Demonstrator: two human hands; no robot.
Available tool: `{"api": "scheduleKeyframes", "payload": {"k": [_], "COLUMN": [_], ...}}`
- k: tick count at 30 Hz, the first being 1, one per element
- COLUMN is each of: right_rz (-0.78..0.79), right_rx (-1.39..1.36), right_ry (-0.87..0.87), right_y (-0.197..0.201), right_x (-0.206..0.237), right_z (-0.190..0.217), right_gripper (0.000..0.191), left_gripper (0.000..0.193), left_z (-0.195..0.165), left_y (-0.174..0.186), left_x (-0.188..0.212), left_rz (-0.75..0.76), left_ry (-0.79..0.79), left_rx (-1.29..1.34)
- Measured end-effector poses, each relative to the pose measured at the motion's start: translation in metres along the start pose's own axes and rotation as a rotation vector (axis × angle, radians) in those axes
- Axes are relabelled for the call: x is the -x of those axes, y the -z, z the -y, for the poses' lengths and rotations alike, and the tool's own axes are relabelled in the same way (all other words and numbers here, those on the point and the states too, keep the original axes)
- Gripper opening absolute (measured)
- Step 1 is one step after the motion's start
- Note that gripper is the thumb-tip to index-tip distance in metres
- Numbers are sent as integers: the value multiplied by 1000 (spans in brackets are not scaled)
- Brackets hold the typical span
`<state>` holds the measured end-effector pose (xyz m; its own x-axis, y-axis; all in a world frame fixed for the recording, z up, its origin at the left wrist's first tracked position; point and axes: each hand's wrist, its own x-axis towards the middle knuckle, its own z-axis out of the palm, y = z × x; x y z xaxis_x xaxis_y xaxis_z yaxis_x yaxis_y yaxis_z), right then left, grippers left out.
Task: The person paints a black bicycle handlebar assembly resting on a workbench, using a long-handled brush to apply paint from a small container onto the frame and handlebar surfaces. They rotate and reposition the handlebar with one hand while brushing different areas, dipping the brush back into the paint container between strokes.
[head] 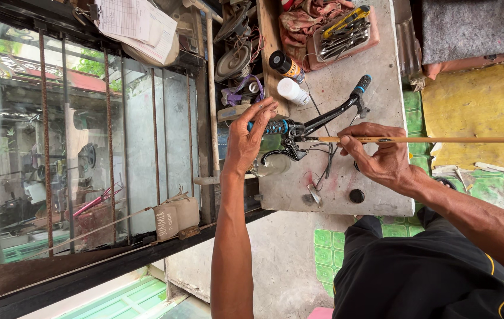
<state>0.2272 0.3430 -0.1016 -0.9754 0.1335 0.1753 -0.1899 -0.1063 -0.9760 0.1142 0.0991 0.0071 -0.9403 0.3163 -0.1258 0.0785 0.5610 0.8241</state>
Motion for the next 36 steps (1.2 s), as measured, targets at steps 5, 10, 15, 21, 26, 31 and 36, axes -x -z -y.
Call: {"api": "scheduleKeyframes", "payload": {"k": [5,10,15,21,26,31,36], "right_rz": [6,41,12,30,23,49,26], "right_rx": [-3,-62,-33,-16,2,-71,-19], "right_ry": [-15,-45,-18,-14,-65,-60,-59], "right_y": [-3,-7,-4,-3,-1,-2,3], "right_x": [7,12,8,8,7,7,6], "right_z": [-5,-14,-21,-19,-18,-19,-17], "right_gripper": [17,18,19,19,18,18,17], "left_gripper": [48,49,50,50,50,49,49], "left_z": [-2,-1,2,5,7,7,7], "left_y": [-1,-1,-1,-3,-3,-4,-6], "left_x": [1,1,2,4,3,4,6], "left_rz": [-5,-12,-6,-6,-2,0,-2], "left_ry": [-8,14,18,-8,-11,-22,-33], "left_rx": [3,-21,-21,-7,19,10,-1]}}
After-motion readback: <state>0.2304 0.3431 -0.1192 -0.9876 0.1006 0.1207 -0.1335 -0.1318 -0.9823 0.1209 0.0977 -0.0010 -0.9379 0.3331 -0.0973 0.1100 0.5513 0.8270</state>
